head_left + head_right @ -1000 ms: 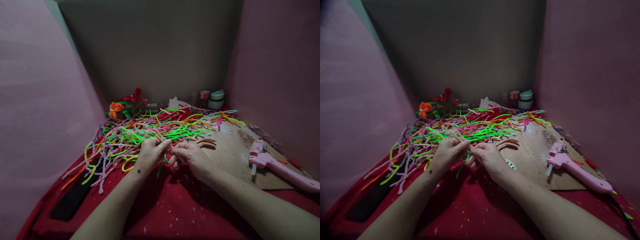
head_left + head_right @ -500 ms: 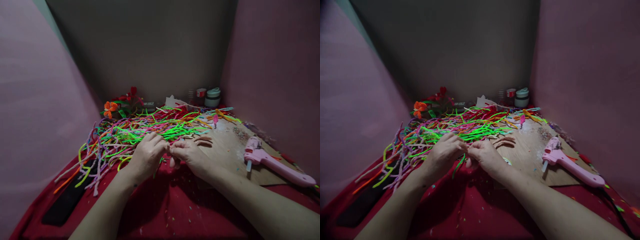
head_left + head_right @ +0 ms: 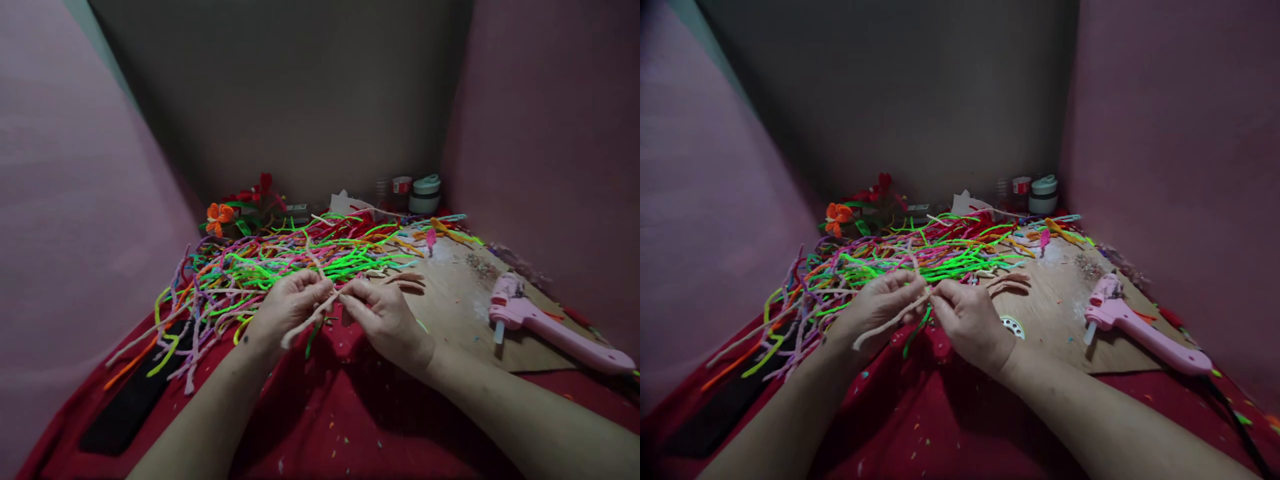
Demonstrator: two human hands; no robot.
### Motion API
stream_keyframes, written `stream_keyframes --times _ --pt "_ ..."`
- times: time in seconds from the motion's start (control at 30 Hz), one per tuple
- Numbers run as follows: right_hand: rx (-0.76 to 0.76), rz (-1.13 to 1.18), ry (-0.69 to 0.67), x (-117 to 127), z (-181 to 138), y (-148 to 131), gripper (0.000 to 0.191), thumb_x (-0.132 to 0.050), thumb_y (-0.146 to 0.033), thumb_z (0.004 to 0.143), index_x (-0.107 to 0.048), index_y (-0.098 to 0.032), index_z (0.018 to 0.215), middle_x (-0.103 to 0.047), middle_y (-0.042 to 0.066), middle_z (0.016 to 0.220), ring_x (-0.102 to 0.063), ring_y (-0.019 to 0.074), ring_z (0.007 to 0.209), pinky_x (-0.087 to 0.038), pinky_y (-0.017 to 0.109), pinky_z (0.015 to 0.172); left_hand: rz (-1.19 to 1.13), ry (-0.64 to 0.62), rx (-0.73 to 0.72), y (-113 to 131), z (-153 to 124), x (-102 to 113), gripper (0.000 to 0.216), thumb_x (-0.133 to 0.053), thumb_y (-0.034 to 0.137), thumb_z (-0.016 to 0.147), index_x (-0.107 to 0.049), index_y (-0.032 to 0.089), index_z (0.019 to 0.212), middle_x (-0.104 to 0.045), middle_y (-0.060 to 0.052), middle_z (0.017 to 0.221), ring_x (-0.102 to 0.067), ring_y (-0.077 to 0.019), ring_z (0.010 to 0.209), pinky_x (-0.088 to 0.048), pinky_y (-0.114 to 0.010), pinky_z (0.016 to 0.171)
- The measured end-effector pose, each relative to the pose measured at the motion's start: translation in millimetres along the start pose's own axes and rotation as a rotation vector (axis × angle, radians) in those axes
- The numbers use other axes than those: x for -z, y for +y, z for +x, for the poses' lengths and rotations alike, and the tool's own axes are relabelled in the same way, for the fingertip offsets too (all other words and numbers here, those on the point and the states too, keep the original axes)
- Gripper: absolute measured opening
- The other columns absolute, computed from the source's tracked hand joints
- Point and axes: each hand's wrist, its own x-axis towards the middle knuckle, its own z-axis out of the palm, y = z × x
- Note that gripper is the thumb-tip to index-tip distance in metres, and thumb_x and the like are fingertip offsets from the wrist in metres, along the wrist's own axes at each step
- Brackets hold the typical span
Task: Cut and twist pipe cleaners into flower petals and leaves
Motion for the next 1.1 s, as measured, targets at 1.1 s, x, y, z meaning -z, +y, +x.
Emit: stream_keyframes --times 1.1 --pt "0.188 -0.214 0.194 -1.5 2.2 9.2 0.021 -0.048 -0.014 0.082 -0.063 -0.018 0.095 -0.061 0.006 0.090 -0.052 0.0172 0.086 -0.041 0.031 0.077 0.693 -0.063 -0.188 9.0 -3.0 7.3 0.018 -0.047 0.030 0.080 -0.051 0.015 0.072 -0.044 0.004 0.063 -0.038 -0.0087 0.058 -0.032 -0.021 0.054"
